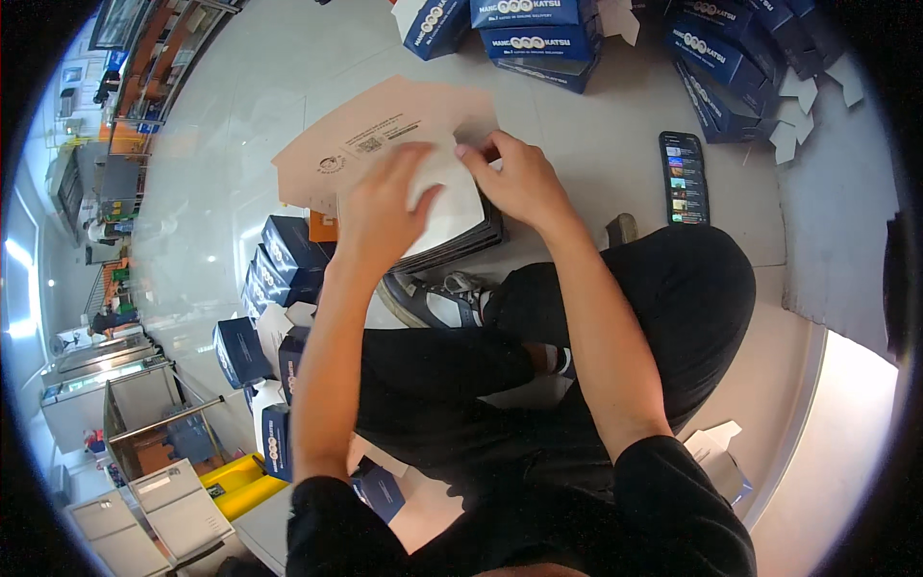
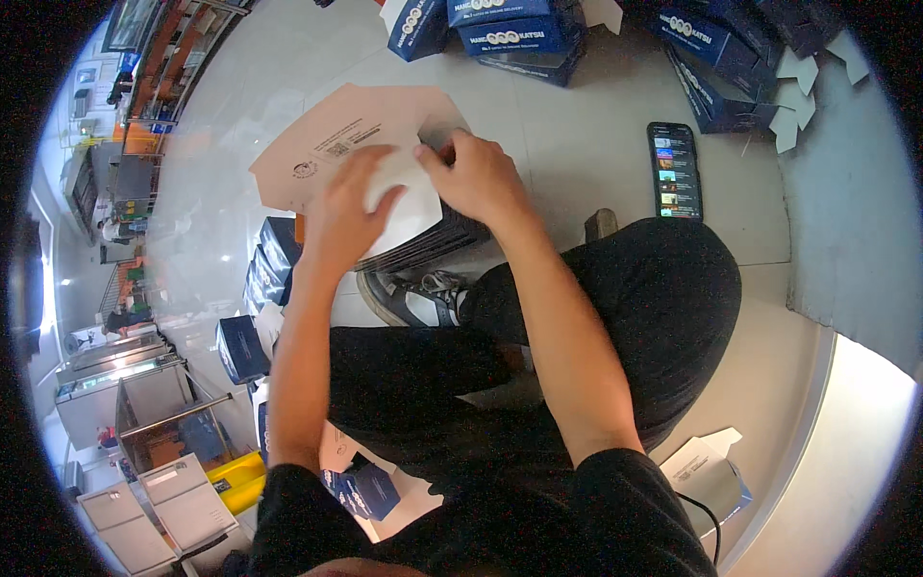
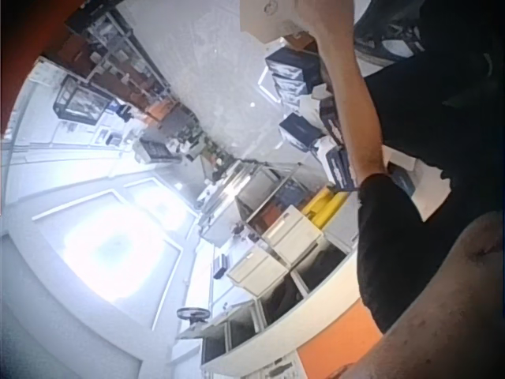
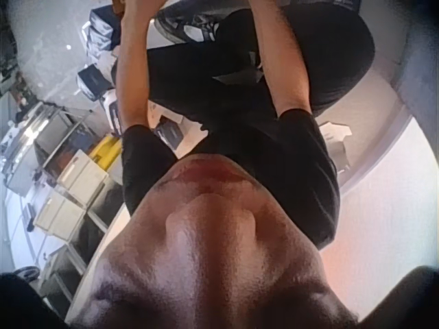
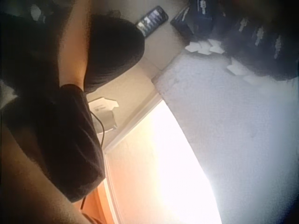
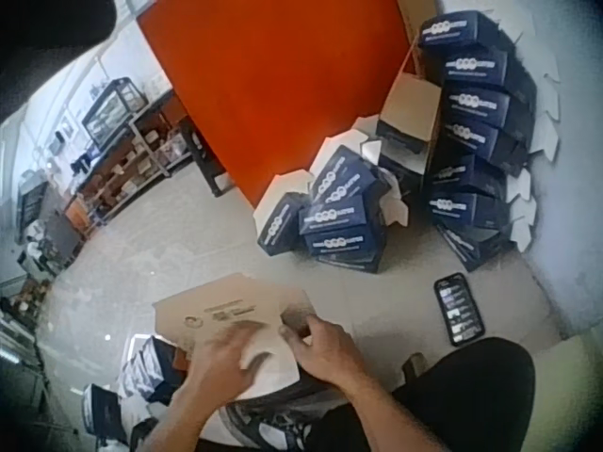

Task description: The person assembles cardboard boxes by hand, folding the flaps together and stacking them on top of each other while sitting on the floor.

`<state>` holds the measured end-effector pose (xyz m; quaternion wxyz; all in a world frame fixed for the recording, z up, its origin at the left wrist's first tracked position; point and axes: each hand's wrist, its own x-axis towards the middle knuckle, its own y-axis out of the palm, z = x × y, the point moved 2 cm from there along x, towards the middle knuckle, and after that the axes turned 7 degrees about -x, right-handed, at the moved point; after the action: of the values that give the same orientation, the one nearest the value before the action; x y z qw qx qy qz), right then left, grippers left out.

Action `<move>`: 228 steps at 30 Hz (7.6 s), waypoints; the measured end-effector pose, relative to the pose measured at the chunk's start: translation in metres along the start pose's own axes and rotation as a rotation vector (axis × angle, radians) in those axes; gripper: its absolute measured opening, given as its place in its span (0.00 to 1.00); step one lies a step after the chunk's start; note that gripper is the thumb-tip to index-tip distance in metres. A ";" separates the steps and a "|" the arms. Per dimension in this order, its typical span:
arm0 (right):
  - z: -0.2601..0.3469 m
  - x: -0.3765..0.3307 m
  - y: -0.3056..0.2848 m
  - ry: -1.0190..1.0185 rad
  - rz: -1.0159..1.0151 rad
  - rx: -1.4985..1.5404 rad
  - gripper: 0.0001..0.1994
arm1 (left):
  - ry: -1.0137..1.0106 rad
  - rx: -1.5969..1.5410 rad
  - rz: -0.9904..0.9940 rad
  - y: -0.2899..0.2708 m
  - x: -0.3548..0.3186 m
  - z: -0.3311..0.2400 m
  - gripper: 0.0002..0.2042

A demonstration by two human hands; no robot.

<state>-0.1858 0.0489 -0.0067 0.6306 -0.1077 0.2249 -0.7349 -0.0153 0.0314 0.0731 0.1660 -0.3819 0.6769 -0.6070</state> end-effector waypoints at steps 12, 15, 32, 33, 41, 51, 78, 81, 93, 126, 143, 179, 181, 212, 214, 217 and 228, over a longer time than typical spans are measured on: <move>0.002 0.000 -0.011 -0.109 -0.230 -0.431 0.10 | -0.569 -0.219 -0.219 0.019 -0.060 0.069 0.11; -0.003 -0.002 -0.035 -0.099 -0.310 -0.517 0.10 | -0.582 0.006 -0.502 0.000 -0.056 0.089 0.12; 0.087 -0.055 -0.025 -0.621 0.085 0.274 0.57 | -0.669 -1.617 -0.885 -0.153 -0.074 0.028 0.12; 0.093 -0.060 -0.021 -0.634 0.057 0.326 0.60 | -0.624 -1.659 -0.837 -0.152 -0.062 0.009 0.12; 0.072 -0.050 -0.072 -0.291 -0.165 0.707 0.38 | -0.231 -1.938 -0.214 -0.122 0.033 -0.072 0.17; 0.029 -0.022 -0.098 -0.220 -0.431 0.558 0.21 | -0.269 -1.471 -0.038 -0.082 0.029 -0.076 0.15; -0.001 0.012 -0.037 -0.214 -0.212 0.302 0.12 | 0.335 0.009 -0.235 0.012 -0.019 -0.055 0.18; 0.003 0.014 -0.033 -0.263 -0.242 0.253 0.15 | 0.357 0.099 -0.295 0.019 -0.030 -0.054 0.18; -0.018 0.025 -0.017 -0.078 -0.102 0.241 0.17 | 0.105 -0.176 -0.120 0.001 -0.011 -0.040 0.19; -0.003 -0.001 -0.006 -0.162 -0.309 -0.071 0.07 | -0.349 0.039 0.237 0.024 0.063 -0.039 0.17; -0.004 -0.003 0.001 -0.254 -0.242 -0.086 0.17 | -0.672 -0.290 -0.406 -0.032 -0.052 0.051 0.17; -0.003 -0.005 0.000 -0.284 -0.055 0.010 0.14 | -0.740 -0.474 0.039 -0.049 -0.052 0.089 0.14; -0.003 -0.003 -0.001 -0.275 -0.044 0.012 0.15 | -0.630 -0.562 0.019 -0.033 -0.049 0.094 0.15; -0.016 -0.005 -0.006 -0.063 0.305 0.270 0.26 | 0.009 0.010 0.253 -0.013 -0.029 -0.062 0.11; -0.023 -0.003 -0.005 -0.032 0.320 0.268 0.27 | 0.025 0.073 0.273 -0.008 -0.029 -0.063 0.10; -0.026 -0.002 0.002 -0.097 0.308 0.239 0.29 | 0.037 0.114 0.275 -0.003 -0.032 -0.062 0.08; -0.010 -0.010 -0.009 -0.248 0.358 0.113 0.35 | 0.010 0.152 0.255 0.007 -0.034 -0.065 0.04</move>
<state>-0.1960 0.0618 -0.0096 0.7789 -0.1198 0.1197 -0.6038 -0.0395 0.1007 0.0721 0.2668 -0.2758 0.6728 -0.6326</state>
